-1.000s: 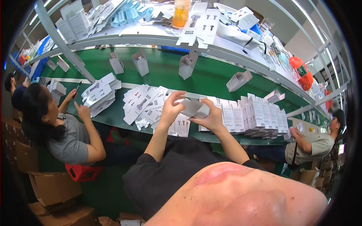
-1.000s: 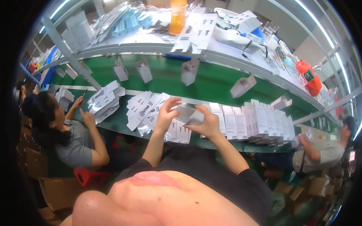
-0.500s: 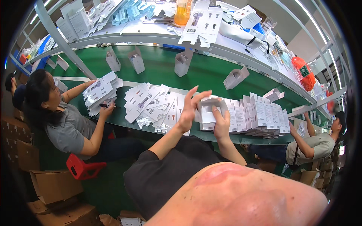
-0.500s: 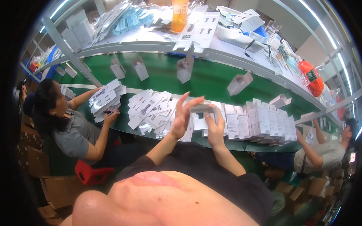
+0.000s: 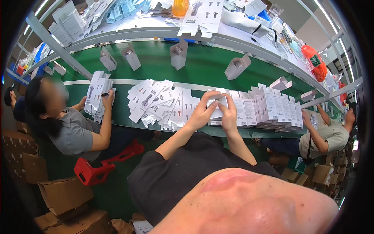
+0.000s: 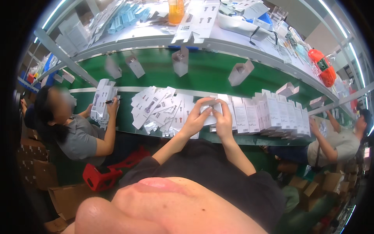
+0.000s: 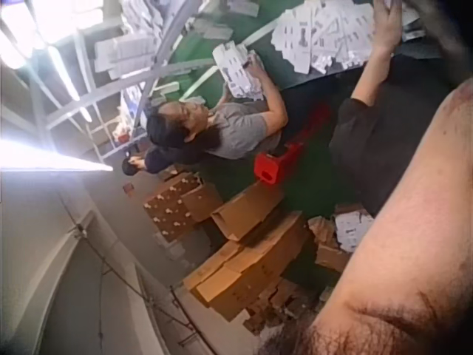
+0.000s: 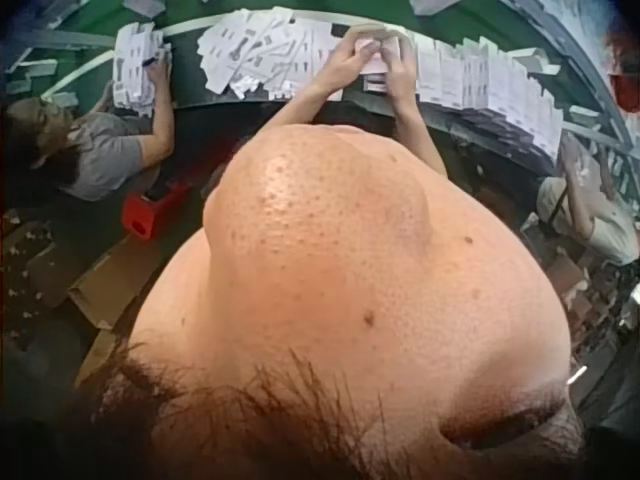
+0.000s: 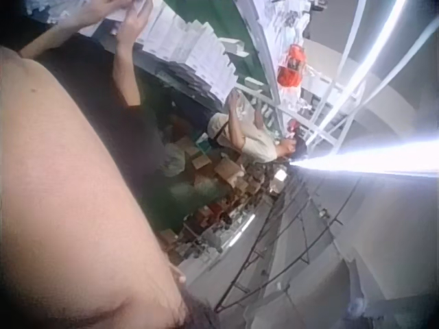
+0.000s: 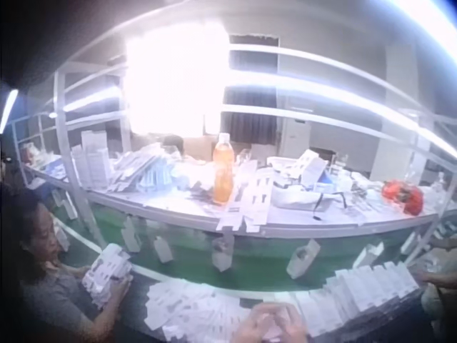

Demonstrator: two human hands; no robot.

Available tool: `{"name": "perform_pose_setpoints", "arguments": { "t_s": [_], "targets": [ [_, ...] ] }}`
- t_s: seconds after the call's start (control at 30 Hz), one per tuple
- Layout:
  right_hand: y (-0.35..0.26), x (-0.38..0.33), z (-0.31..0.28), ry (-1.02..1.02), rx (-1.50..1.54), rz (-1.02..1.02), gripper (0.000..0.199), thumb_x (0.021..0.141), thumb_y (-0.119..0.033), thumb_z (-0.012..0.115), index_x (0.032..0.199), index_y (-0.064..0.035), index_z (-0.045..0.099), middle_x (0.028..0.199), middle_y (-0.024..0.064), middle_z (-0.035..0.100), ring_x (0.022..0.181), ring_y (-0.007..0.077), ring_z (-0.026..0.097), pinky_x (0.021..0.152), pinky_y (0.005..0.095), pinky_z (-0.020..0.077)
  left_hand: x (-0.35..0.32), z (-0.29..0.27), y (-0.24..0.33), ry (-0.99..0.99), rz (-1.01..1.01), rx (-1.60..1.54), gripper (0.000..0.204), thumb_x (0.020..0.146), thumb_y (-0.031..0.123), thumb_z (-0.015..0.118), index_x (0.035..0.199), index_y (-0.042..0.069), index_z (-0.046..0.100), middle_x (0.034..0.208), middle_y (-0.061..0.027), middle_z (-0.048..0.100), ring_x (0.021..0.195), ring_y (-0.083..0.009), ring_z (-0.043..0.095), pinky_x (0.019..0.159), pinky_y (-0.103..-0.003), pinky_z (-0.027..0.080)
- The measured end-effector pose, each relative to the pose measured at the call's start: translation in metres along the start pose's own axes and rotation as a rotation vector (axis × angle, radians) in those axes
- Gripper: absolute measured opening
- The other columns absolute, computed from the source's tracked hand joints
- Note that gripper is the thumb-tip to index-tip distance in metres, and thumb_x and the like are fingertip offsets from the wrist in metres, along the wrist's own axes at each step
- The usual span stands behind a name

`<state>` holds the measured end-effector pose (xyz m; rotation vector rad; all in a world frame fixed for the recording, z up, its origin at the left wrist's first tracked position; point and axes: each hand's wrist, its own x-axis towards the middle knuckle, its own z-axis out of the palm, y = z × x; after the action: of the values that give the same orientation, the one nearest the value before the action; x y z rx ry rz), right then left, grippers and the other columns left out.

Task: The person folds flat cardboard blanks into boxes by hand and organizes the assembled boxes in rows on the table.

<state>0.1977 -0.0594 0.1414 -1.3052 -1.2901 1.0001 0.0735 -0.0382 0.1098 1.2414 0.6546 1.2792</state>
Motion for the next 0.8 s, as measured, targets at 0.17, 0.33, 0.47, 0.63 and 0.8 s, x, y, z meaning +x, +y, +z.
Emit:
{"name": "perform_pose_setpoints", "arguments": {
  "t_s": [0.17,0.33,0.47,0.63,0.8],
  "targets": [
    [0.026,0.009,-0.021,-0.071,0.199,-0.068,0.045,0.091,-0.019,0.036,0.128,0.0000,0.054,0.125,0.0155,0.057,0.116,0.0249,0.050,0.105,0.0331,0.0332,0.000,-0.002,-0.026,-0.157,0.188,-0.046,0.031,0.096,0.021,0.049,0.121,0.006,0.059,0.150,-0.0163,0.037,0.139,-0.0324,0.033,0.116,-0.046,0.024],
    [0.013,0.006,-0.014,-0.030,-0.051,-0.085,0.053,0.074,-0.007,0.047,0.127,-0.0016,0.054,0.121,0.0137,0.059,0.107,0.0238,0.053,0.096,0.0291,0.0400,0.001,-0.008,-0.029,-0.104,0.153,0.045,0.014,0.088,0.007,0.047,0.102,0.006,0.050,0.148,-0.0169,0.038,0.136,-0.0335,0.035,0.115,-0.043,0.024],
    [-0.010,0.005,-0.009,-0.065,-0.064,0.029,0.054,0.074,-0.004,0.048,0.128,-0.0021,0.054,0.118,0.0115,0.061,0.100,0.0214,0.055,0.090,0.0274,0.0425,-0.001,-0.008,-0.016,-0.044,0.122,0.081,0.026,0.084,0.007,0.056,0.110,0.007,0.051,0.146,-0.0167,0.041,0.131,-0.0327,0.042,0.112,-0.041,0.030],
    [-0.004,0.001,-0.016,-0.071,0.125,0.017,0.048,0.080,-0.013,0.064,0.126,-0.0038,0.056,0.119,0.0128,0.060,0.106,0.0245,0.057,0.093,0.0310,0.0446,-0.014,-0.009,-0.013,-0.034,0.156,-0.154,0.050,0.076,0.013,0.071,0.123,0.008,0.055,0.148,-0.0155,0.042,0.132,-0.0338,0.043,0.112,-0.042,0.032],
    [0.010,-0.019,-0.011,-0.081,-0.431,-0.292,0.055,0.076,-0.019,0.078,0.125,-0.0042,0.057,0.122,0.0142,0.058,0.111,0.0289,0.057,0.095,0.0352,0.0467,-0.026,-0.053,-0.059,-0.183,0.324,0.694,0.072,0.067,0.021,0.082,0.133,0.011,0.056,0.150,-0.0147,0.042,0.133,-0.0345,0.043,0.112,-0.046,0.033]
  ]
}}
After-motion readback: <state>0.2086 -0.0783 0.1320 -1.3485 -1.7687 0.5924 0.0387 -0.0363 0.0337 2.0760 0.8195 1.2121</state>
